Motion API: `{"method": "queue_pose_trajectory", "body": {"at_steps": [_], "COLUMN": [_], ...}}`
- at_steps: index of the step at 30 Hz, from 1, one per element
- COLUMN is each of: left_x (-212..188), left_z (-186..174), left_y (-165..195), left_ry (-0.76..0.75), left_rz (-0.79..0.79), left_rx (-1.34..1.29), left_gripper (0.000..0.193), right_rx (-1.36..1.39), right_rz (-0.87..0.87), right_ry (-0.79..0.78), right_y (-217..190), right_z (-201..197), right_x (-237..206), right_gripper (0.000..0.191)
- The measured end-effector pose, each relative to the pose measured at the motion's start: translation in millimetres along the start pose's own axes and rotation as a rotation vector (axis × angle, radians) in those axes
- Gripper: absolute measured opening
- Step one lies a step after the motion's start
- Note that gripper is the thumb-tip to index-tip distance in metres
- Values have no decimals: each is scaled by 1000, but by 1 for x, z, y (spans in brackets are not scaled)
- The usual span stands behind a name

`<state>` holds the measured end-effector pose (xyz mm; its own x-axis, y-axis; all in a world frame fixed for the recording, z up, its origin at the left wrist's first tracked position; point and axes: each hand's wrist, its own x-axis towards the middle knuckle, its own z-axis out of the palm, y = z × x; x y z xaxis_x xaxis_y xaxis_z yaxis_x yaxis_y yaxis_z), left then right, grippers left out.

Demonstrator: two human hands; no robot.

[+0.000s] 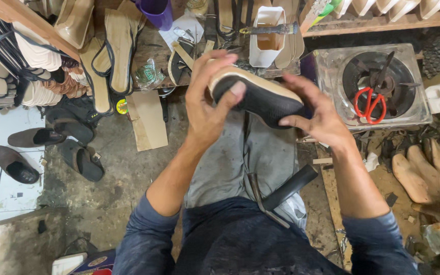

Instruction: The person attaches a black rubber sole to a beige slipper upper using a curved metal tool to press the edges. They repeat this process on a second slipper, pressing the sole firmly along the perimeter.

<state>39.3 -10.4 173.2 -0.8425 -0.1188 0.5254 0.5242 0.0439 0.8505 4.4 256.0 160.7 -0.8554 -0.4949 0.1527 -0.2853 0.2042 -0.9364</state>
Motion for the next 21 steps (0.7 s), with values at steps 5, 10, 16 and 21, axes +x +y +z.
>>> {"method": "queue_pose_trajectory", "body": {"at_steps": [5, 10, 16, 21], "left_x": [-15, -37, -35, -30], "left_z": [3, -2, -12, -19], "left_y": [-80, -122, -132, -132], "left_ry": [333, 275, 157, 126], "left_rz": [-367, -470, -426, -664], "left_rx": [-301, -331, -234, -267], "left_gripper": [34, 34, 40, 43], "right_rx": [-542, -800, -515, -335], "right_rz": [-264, -171, 48, 385], "right_ry": [-71, -769, -665, -61], "right_y": [-4, 13, 18, 3], "right_z": [20, 76, 36, -6], "right_x": [-51, -116, -122, -93], "right_gripper": [32, 48, 44, 23]}}
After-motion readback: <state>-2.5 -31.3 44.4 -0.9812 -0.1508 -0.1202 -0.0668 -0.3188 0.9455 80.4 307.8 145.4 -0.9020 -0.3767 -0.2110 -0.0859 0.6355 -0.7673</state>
